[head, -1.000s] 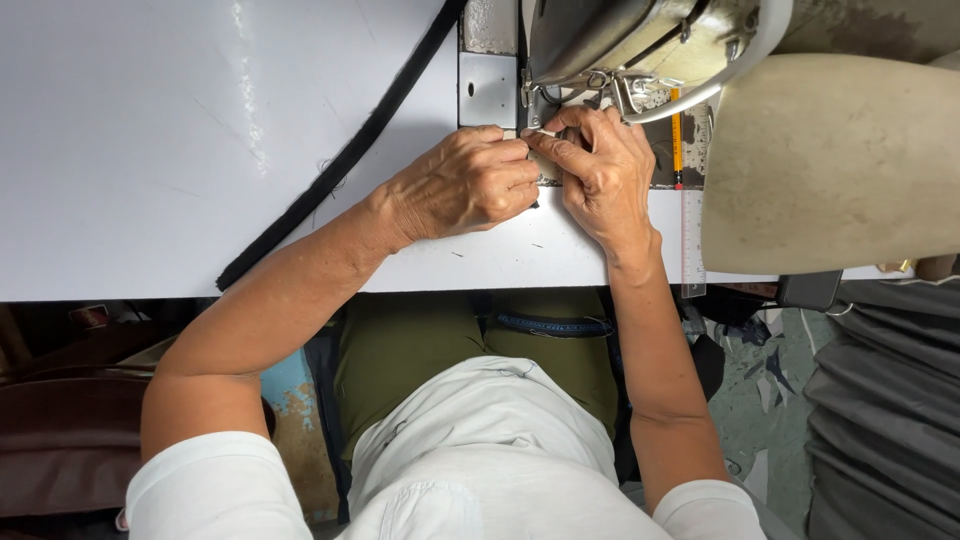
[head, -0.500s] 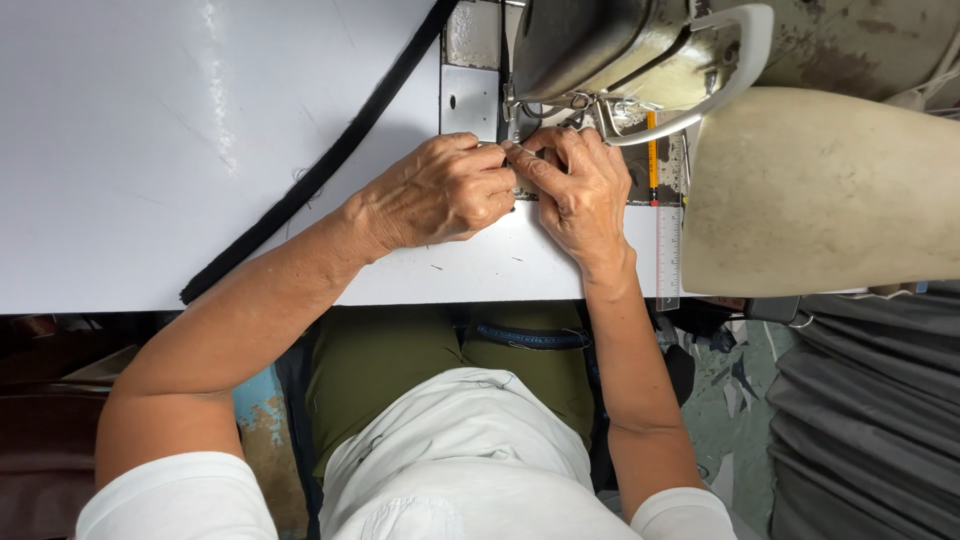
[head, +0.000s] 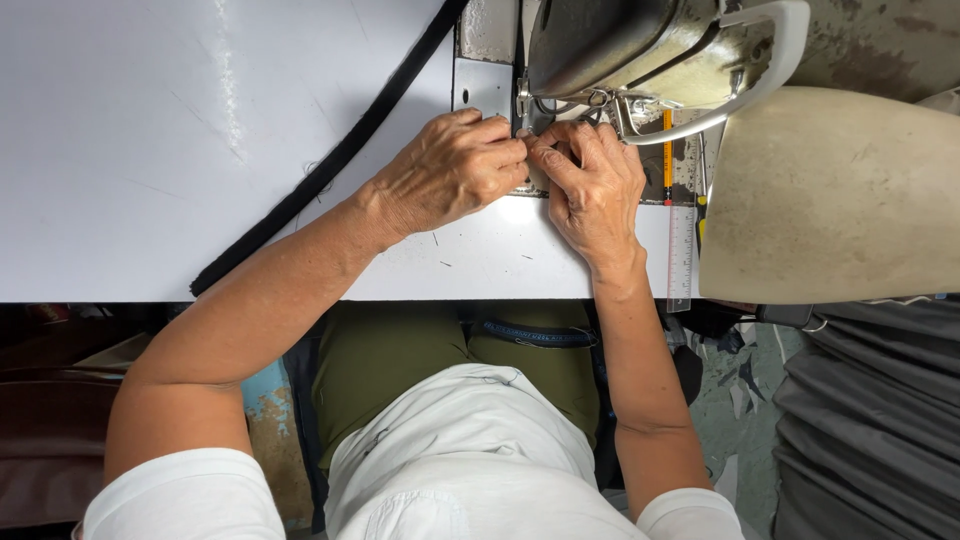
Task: The person threads a needle on a sewing machine, then sews a black strap. They measure the strap with a ruler and cut it with scissors. The person repeats the process with another strap, sewing and cutting it to size.
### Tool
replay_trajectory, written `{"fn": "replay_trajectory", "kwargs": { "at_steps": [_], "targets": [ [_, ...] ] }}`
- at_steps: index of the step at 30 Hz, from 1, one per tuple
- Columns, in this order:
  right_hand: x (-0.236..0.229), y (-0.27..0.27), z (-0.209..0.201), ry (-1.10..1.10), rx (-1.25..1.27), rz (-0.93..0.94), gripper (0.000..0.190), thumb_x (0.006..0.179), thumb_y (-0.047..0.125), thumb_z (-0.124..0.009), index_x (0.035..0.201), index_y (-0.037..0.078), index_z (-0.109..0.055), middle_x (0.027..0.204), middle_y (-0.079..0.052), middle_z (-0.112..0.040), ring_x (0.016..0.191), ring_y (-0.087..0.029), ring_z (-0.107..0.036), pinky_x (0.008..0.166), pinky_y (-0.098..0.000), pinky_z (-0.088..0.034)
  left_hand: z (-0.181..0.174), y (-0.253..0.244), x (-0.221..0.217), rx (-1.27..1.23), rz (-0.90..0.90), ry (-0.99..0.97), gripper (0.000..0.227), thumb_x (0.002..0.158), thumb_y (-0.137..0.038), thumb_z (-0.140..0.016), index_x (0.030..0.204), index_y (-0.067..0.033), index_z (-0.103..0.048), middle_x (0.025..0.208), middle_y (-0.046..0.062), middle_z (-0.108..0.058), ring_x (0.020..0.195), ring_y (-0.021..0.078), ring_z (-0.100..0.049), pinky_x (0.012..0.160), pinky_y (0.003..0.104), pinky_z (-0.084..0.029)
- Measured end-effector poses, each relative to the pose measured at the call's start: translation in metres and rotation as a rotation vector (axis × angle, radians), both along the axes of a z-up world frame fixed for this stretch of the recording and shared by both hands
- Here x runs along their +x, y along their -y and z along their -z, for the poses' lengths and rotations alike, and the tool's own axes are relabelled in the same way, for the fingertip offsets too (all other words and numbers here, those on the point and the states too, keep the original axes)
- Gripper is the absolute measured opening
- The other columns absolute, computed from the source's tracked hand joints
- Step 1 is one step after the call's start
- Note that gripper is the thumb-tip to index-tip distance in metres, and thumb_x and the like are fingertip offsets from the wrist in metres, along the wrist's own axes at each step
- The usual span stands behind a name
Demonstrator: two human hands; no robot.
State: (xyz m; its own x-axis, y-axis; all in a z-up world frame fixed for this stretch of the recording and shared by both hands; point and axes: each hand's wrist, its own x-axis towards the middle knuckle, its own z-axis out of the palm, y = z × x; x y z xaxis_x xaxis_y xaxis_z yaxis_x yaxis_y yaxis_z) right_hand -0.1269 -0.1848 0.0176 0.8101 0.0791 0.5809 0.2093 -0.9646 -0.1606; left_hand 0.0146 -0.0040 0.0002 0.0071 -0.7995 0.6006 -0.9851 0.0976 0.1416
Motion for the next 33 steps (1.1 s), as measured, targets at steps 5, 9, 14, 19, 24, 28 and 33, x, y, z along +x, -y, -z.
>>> {"fn": "replay_trajectory", "kwargs": {
  "at_steps": [5,9,14,19,24,28,33],
  "targets": [
    [0.001,0.001,0.0,0.002,0.011,-0.001,0.025,0.107,0.001,-0.064,0.104,0.015,-0.085,0.103,-0.005,-0.072,0.083,-0.028,-0.063,0.073,-0.039,-0.046,0.005,0.003,0.007,-0.004,-0.016,-0.009,0.023,0.106,-0.01,-0.075,0.083,-0.015,-0.076,0.081,-0.003,-0.069,0.082,0.0131,-0.069,0.075,0.029,-0.058],
    [-0.001,-0.005,-0.011,-0.048,-0.095,0.056,0.036,0.099,-0.01,-0.057,0.111,0.013,-0.082,0.111,0.001,-0.071,0.082,-0.025,-0.051,0.069,-0.0389,-0.034,0.006,0.007,0.008,-0.107,-0.049,0.057,0.039,0.111,-0.005,-0.074,0.076,-0.0122,-0.059,0.074,-0.002,-0.058,0.067,0.0125,-0.05,0.054,0.028,-0.048],
    [-0.004,0.001,-0.01,-0.019,0.179,-0.059,0.033,0.097,-0.011,-0.058,0.114,0.004,-0.081,0.109,-0.008,-0.074,0.093,-0.026,-0.065,0.084,-0.041,-0.038,0.0,0.007,0.008,-0.103,-0.076,0.036,0.028,0.091,-0.019,-0.101,0.098,-0.0078,-0.076,0.096,0.002,-0.069,0.084,0.0167,-0.061,0.064,0.029,-0.058],
    [-0.011,0.006,-0.011,-0.026,0.285,-0.099,0.024,0.105,0.023,-0.08,0.118,0.003,-0.079,0.113,-0.012,-0.075,0.105,-0.025,-0.07,0.091,-0.0397,-0.044,-0.002,0.013,0.006,-0.091,-0.079,0.043,0.031,0.094,-0.018,-0.099,0.1,-0.0093,-0.069,0.102,0.002,-0.065,0.089,0.0186,-0.06,0.069,0.03,-0.056],
    [-0.008,0.003,-0.011,0.018,0.28,-0.12,0.009,0.105,0.011,-0.085,0.104,0.005,-0.079,0.102,-0.01,-0.075,0.092,-0.023,-0.068,0.084,-0.0388,-0.039,-0.001,0.011,0.005,-0.118,-0.072,0.017,0.028,0.093,-0.012,-0.097,0.095,-0.0101,-0.069,0.099,0.002,-0.064,0.086,0.0185,-0.057,0.067,0.031,-0.053],
    [-0.009,0.004,-0.008,0.014,0.345,-0.144,0.004,0.104,0.003,-0.082,0.103,0.003,-0.079,0.101,-0.01,-0.073,0.093,-0.023,-0.068,0.087,-0.0392,-0.041,-0.001,0.01,0.007,-0.101,-0.026,-0.075,0.036,0.088,-0.012,-0.103,0.098,-0.0079,-0.069,0.102,0.004,-0.066,0.089,0.0216,-0.057,0.06,0.034,-0.052],
    [-0.01,0.005,-0.011,-0.005,0.374,-0.125,0.008,0.109,0.008,-0.075,0.103,0.004,-0.075,0.104,-0.009,-0.073,0.087,-0.02,-0.065,0.091,-0.0388,-0.037,-0.004,0.011,0.007,-0.115,0.006,-0.208,0.022,0.086,0.006,-0.077,0.103,-0.0069,-0.069,0.104,0.005,-0.068,0.096,0.0248,-0.062,0.067,0.037,-0.056]
  ]
}}
